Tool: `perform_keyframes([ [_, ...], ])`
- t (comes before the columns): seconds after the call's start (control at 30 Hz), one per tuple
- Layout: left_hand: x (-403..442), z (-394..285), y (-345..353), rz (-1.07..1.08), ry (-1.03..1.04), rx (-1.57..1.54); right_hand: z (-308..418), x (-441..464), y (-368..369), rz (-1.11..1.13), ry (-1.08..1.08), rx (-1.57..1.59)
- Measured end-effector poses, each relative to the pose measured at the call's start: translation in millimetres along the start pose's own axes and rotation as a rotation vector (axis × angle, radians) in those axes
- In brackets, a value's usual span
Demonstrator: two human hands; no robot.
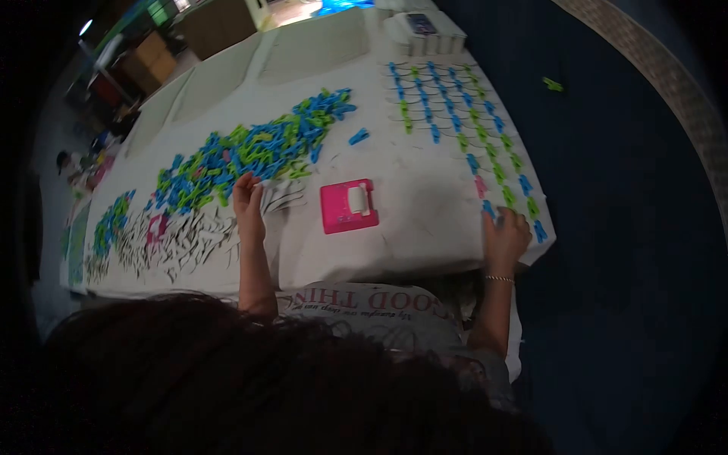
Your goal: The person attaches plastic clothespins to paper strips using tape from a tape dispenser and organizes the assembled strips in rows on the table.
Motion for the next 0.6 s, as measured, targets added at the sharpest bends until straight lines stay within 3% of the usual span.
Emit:
perform_keyframes([
  [0.17, 10.0, 8.7, -49.2, 0.052, -0.001, 0.172, 25.1, 2.9, -3.8, -0.01, -0.109, 0.233],
  [0.23, 4.7, 10.1, -49.9, 0.201, -0.128, 0.607, 46.4, 2.5, 0.1, -0.044, -0.208, 0.317],
  [0.27, 2.8, 8.4, -48.9, 0.179, -0.127, 0.616, 57.2, 1.0, -1.1, -0.09, -0.274, 0.379],
  [0.43, 1.3, 9.8, -13.5, 0.33, 0.211, 0.952, 109.0, 2.0, 4.2, -0.007, -0.47, 0.455],
  [0.47, 2.4, 13.1, -9.8, 0.326, 0.211, 0.952, 122.0, -1.0, 1.2, -0.022, -0.568, 0.465],
  [0.6, 10.0, 12.0, 3.9, 0.393, 0.29, 1.055, 152.0, -8.0, -1.1, 0.041, -0.631, 0.56],
])
Point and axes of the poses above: each hand's wrist, its own x-axis towards the middle knuckle, its own y-axis out of the palm, z = x × y, the point moved 6 cm from there along x, towards the middle knuckle, and after that the axes turned 3 degrees about y, right-handed, at the moved point
